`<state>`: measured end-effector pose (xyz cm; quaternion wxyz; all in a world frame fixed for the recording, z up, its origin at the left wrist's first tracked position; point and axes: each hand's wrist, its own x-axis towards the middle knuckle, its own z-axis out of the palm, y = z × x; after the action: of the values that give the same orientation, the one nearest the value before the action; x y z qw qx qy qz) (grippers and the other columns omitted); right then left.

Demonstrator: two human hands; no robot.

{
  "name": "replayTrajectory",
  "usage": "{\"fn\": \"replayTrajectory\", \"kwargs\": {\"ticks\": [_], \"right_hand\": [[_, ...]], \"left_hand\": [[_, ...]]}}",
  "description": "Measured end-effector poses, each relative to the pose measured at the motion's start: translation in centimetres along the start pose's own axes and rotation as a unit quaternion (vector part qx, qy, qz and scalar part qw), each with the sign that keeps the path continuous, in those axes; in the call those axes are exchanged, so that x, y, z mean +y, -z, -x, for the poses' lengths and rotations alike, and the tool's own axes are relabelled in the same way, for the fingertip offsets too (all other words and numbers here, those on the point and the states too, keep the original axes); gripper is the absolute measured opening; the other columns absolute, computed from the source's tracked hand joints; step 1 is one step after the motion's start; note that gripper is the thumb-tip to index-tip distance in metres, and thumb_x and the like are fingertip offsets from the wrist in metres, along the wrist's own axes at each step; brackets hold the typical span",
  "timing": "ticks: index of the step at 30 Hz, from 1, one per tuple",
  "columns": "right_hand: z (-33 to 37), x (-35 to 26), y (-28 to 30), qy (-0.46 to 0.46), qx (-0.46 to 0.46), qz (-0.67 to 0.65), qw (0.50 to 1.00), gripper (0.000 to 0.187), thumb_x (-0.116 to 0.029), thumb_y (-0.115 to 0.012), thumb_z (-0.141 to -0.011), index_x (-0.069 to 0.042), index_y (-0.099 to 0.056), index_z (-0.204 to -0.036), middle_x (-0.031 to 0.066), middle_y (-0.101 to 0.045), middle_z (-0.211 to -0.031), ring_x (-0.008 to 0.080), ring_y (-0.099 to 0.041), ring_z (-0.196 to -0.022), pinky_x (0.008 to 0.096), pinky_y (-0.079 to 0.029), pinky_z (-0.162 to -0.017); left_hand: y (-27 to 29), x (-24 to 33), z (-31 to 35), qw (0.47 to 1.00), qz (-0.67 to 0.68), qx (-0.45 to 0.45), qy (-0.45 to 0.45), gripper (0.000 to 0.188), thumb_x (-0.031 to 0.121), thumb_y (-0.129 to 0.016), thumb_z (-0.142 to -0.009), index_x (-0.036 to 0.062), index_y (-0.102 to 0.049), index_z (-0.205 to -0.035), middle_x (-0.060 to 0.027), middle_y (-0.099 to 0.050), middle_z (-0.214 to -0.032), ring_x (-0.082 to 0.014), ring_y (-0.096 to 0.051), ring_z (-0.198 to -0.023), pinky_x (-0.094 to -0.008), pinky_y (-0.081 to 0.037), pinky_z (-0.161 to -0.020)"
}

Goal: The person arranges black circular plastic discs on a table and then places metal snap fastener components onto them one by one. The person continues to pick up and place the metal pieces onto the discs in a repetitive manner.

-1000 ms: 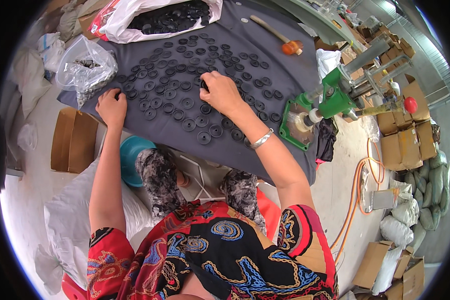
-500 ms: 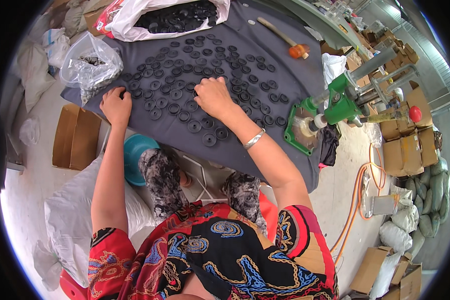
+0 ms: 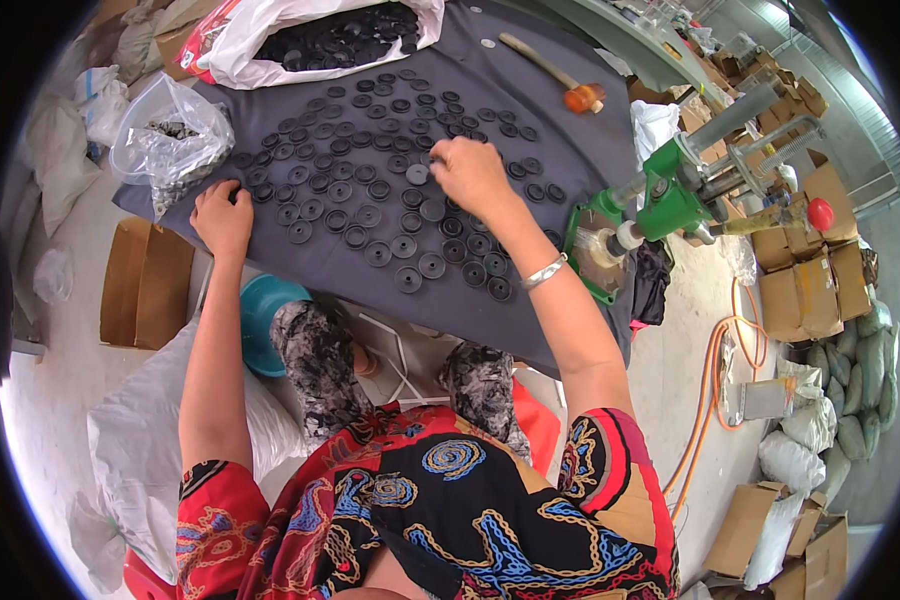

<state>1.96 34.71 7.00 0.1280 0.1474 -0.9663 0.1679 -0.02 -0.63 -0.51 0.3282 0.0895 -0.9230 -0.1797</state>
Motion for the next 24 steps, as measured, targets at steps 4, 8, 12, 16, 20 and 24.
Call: {"fn": "replayTrajectory", "kwargs": {"ticks": [4, 8, 12, 16, 20, 24], "right_hand": [[0.8, -1.8, -1.1, -0.015, -0.040, 0.043, 0.998, 0.025, -0.025, -0.063, -0.081, -0.007, -0.065, -0.098, 0.0128, -0.064, -0.090, 0.0305, -0.063, -0.088, 0.0446, -0.046, -0.079], [-0.2, -3.3, -2.2, -0.053, -0.053, 0.099, 0.992, 0.029, -0.024, -0.065, -0.080, -0.004, -0.063, -0.100, 0.0159, -0.063, -0.090, 0.0332, -0.062, -0.086, 0.0437, -0.049, -0.077], [-0.5, -3.4, -2.7, -0.055, -0.038, 0.100, 0.993, 0.027, -0.023, -0.068, -0.077, -0.002, -0.062, -0.092, 0.0191, -0.063, -0.091, 0.0355, -0.063, -0.087, 0.0432, -0.052, -0.075], [-0.7, -1.7, -2.9, -0.065, -0.022, 0.052, 0.996, 0.033, -0.023, -0.066, -0.075, -0.004, -0.064, -0.101, 0.0206, -0.063, -0.093, 0.0357, -0.063, -0.088, 0.0438, -0.051, -0.079], [-1.4, 0.5, -1.6, -0.063, 0.048, -0.028, 0.997, 0.040, -0.024, -0.063, -0.072, -0.007, -0.066, -0.109, 0.0191, -0.064, -0.090, 0.0322, -0.063, -0.083, 0.0393, -0.050, -0.078], [-2.2, -1.2, -0.8, -0.093, 0.035, -0.210, 0.973, 0.028, -0.014, -0.067, -0.075, -0.002, -0.063, -0.099, 0.0056, -0.059, -0.075, 0.0133, -0.056, -0.069, 0.0278, -0.047, -0.067]], "left_hand": [[-0.1, 0.2, -0.2, 1.000, -0.004, 0.001, -0.001, 0.024, 0.024, -0.059, -0.078, 0.0119, -0.071, -0.094, -0.0017, -0.066, -0.108, -0.0238, -0.055, -0.109, -0.0433, -0.034, -0.099], [-0.1, 0.3, -0.2, 1.000, 0.006, 0.002, -0.004, 0.023, 0.022, -0.059, -0.077, 0.0106, -0.071, -0.093, -0.0022, -0.066, -0.107, -0.0245, -0.055, -0.109, -0.0440, -0.034, -0.100], [-0.1, 0.1, -0.2, 1.000, 0.002, 0.002, -0.004, 0.024, 0.024, -0.059, -0.077, 0.0120, -0.071, -0.094, -0.0024, -0.066, -0.107, -0.0239, -0.054, -0.109, -0.0433, -0.034, -0.099], [0.0, 0.2, -0.1, 1.000, 0.011, 0.000, 0.000, 0.024, 0.024, -0.060, -0.077, 0.0119, -0.071, -0.094, -0.0025, -0.066, -0.108, -0.0238, -0.055, -0.109, -0.0440, -0.034, -0.099], [0.2, 0.3, 0.1, 1.000, 0.010, 0.001, 0.000, 0.024, 0.024, -0.060, -0.077, 0.0115, -0.071, -0.094, -0.0024, -0.066, -0.108, -0.0238, -0.055, -0.109, -0.0444, -0.034, -0.099], [0.3, 0.2, 0.1, 1.000, 0.013, 0.021, -0.001, 0.022, 0.020, -0.060, -0.076, 0.0089, -0.071, -0.090, -0.0029, -0.067, -0.105, -0.0236, -0.056, -0.106, -0.0453, -0.034, -0.099]]}}
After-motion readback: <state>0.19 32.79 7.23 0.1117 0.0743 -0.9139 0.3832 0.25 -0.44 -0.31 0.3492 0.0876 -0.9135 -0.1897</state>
